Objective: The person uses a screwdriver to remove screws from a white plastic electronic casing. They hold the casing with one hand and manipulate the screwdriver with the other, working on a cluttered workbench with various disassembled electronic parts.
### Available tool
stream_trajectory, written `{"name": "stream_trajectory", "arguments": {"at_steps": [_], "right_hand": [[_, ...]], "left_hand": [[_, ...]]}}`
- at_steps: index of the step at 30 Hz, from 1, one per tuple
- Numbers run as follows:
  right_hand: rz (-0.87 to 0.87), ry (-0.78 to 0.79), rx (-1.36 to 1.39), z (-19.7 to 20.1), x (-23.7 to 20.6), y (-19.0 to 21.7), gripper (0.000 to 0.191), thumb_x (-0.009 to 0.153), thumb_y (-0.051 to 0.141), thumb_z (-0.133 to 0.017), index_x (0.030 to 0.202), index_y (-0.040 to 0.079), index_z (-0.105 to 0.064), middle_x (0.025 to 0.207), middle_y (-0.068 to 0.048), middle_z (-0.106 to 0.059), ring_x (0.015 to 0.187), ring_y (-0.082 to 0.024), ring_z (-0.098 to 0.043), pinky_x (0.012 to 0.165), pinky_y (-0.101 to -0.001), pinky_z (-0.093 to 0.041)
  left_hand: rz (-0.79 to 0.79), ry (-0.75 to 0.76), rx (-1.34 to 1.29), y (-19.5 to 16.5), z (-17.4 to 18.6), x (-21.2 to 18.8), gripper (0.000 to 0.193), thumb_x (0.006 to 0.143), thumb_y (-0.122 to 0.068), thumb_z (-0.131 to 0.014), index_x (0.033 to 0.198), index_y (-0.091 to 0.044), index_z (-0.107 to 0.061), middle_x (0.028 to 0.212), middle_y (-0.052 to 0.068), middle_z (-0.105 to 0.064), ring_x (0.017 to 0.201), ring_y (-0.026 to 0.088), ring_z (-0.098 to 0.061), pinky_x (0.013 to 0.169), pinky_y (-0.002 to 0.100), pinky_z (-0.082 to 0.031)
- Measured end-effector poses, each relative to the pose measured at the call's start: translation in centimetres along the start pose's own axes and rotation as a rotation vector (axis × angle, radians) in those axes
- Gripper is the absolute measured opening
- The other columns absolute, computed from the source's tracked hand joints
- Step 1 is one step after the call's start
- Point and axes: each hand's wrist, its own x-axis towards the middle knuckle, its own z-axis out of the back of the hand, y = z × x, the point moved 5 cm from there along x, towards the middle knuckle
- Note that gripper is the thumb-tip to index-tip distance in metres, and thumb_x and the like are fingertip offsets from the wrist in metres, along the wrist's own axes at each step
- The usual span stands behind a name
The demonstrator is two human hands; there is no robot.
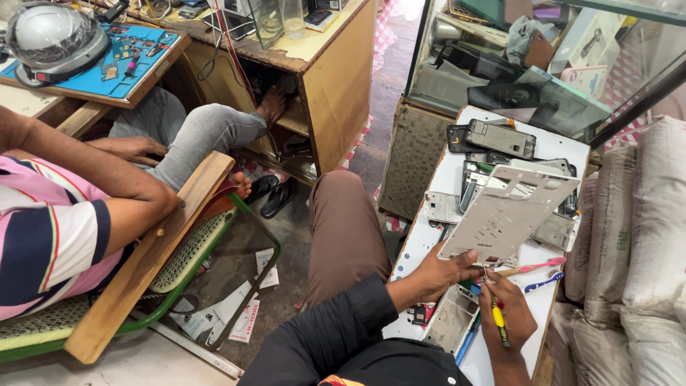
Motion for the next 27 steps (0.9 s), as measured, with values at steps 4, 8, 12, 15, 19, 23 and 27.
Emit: {"name": "stream_trajectory", "arguments": {"at_steps": [4, 8, 12, 15, 19, 23, 27], "right_hand": [[-0.01, -0.005, -0.01, 0.0, 0.1, -0.1, 0.02, 0.09, -0.006, -0.073, 0.108, -0.001, -0.067, 0.116, -0.019, -0.073, 0.1, -0.026, -0.073, 0.084, -0.0314, -0.058], [0.018, -0.015, -0.02, 0.2, 0.1, -0.3, 0.019, 0.091, -0.007, -0.072, 0.109, -0.002, -0.066, 0.116, -0.02, -0.072, 0.103, -0.027, -0.073, 0.087, -0.033, -0.058], [-0.127, -0.077, 0.008, 0.6, 0.1, -1.6, 0.017, 0.095, -0.006, -0.071, 0.111, -0.003, -0.067, 0.118, -0.021, -0.072, 0.093, -0.024, -0.072, 0.08, -0.0308, -0.058], [-0.074, -0.1, -0.014, 0.7, 0.2, -1.6, 0.016, 0.097, -0.006, -0.071, 0.112, -0.004, -0.066, 0.119, -0.021, -0.071, 0.1, -0.025, -0.072, 0.083, -0.0305, -0.059], [0.003, -0.078, -0.061, 0.7, 0.1, -1.8, 0.016, 0.095, -0.006, -0.071, 0.111, -0.004, -0.066, 0.116, -0.021, -0.071, 0.104, -0.026, -0.072, 0.085, -0.0315, -0.057], [-0.142, -0.105, 0.012, 0.8, -0.2, -2.9, 0.013, 0.098, -0.006, -0.07, 0.111, -0.005, -0.067, 0.119, -0.021, -0.072, 0.094, -0.02, -0.072, 0.08, -0.0287, -0.059], [-0.18, -0.122, 0.009, 0.7, -0.4, -3.1, 0.012, 0.099, -0.006, -0.07, 0.111, -0.006, -0.067, 0.119, -0.021, -0.072, 0.093, -0.019, -0.072, 0.08, -0.0283, -0.059]], "left_hand": [[-0.022, 0.084, -0.054, -0.6, -0.6, -0.3, 0.049, 0.107, -0.019, -0.062, 0.147, 0.003, -0.045, 0.141, 0.017, -0.057, 0.129, 0.028, -0.06, 0.112, 0.042, -0.052], [-0.002, 0.046, -0.074, -0.3, -0.3, 0.2, 0.045, 0.106, -0.017, -0.061, 0.144, 0.003, -0.046, 0.137, 0.016, -0.057, 0.125, 0.026, -0.061, 0.111, 0.04, -0.054], [-0.013, 0.043, -0.128, 0.1, -0.1, 0.5, 0.043, 0.107, -0.014, -0.061, 0.143, 0.004, -0.046, 0.138, 0.017, -0.056, 0.124, 0.027, -0.061, 0.112, 0.039, -0.054], [-0.015, 0.067, -0.094, 0.1, -0.2, 0.5, 0.045, 0.105, -0.015, -0.061, 0.144, 0.003, -0.045, 0.14, 0.017, -0.056, 0.125, 0.027, -0.061, 0.114, 0.039, -0.053], [-0.026, 0.097, -0.065, -0.1, -0.7, 0.6, 0.049, 0.105, -0.017, -0.062, 0.146, 0.003, -0.045, 0.142, 0.018, -0.056, 0.128, 0.027, -0.059, 0.116, 0.039, -0.051], [-0.018, 0.093, -0.065, -0.1, -0.7, 0.6, 0.048, 0.104, -0.017, -0.062, 0.145, 0.002, -0.046, 0.14, 0.018, -0.057, 0.125, 0.027, -0.06, 0.113, 0.04, -0.052], [-0.006, 0.089, -0.048, 0.2, -0.6, 0.7, 0.046, 0.105, -0.017, -0.062, 0.143, 0.004, -0.048, 0.14, 0.019, -0.058, 0.126, 0.027, -0.06, 0.114, 0.038, -0.052]]}}
